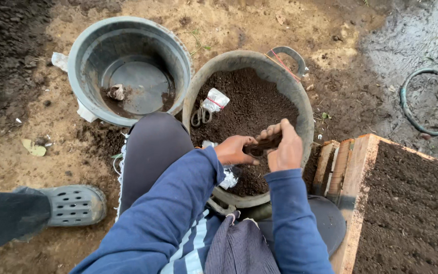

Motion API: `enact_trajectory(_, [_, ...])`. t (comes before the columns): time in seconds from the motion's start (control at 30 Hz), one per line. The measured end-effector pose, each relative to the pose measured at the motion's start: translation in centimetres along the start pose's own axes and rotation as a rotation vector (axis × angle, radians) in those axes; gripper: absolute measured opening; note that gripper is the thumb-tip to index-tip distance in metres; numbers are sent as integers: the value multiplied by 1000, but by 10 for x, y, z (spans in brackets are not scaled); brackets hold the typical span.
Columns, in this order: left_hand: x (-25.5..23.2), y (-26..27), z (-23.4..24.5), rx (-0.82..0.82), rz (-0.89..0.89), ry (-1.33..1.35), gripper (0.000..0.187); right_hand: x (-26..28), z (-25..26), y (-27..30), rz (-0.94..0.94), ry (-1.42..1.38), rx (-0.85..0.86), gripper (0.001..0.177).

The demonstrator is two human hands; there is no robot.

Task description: The person sits on the ground and fills small plastic seedling pots with soil from a bucket. They pack the soil into the pots by hand and place the filled pots into a wooden tray.

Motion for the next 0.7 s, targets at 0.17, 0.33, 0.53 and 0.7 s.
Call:
enact_trajectory(0.17, [-8, -4, -3, -25, -22, 9, 40, 10, 2, 2, 283, 383, 200, 36])
enact_trajectory(0.33, [-1, -11, -2, -31, -38, -19, 32, 33, -10, 30, 313, 1099, 400, 38])
enact_trajectory(0.53, [37, -29, -3, 13, 47, -119, 48, 1, -2, 34, 322, 1472, 709, 55])
enact_trajectory(0.7, [1, -5, 0, 35, 58, -67, 53, -18, 27, 15, 320, 1501, 640, 36])
Point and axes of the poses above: each hand's wrist, its own y-axis away from the middle knuckle, its own z-axis out of the back of the hand, x = y × z, the point moved 7 cm from there along -y, towards the middle knuckle, and after that the axes turned 5 degrees about z, right-handed, at the moved point
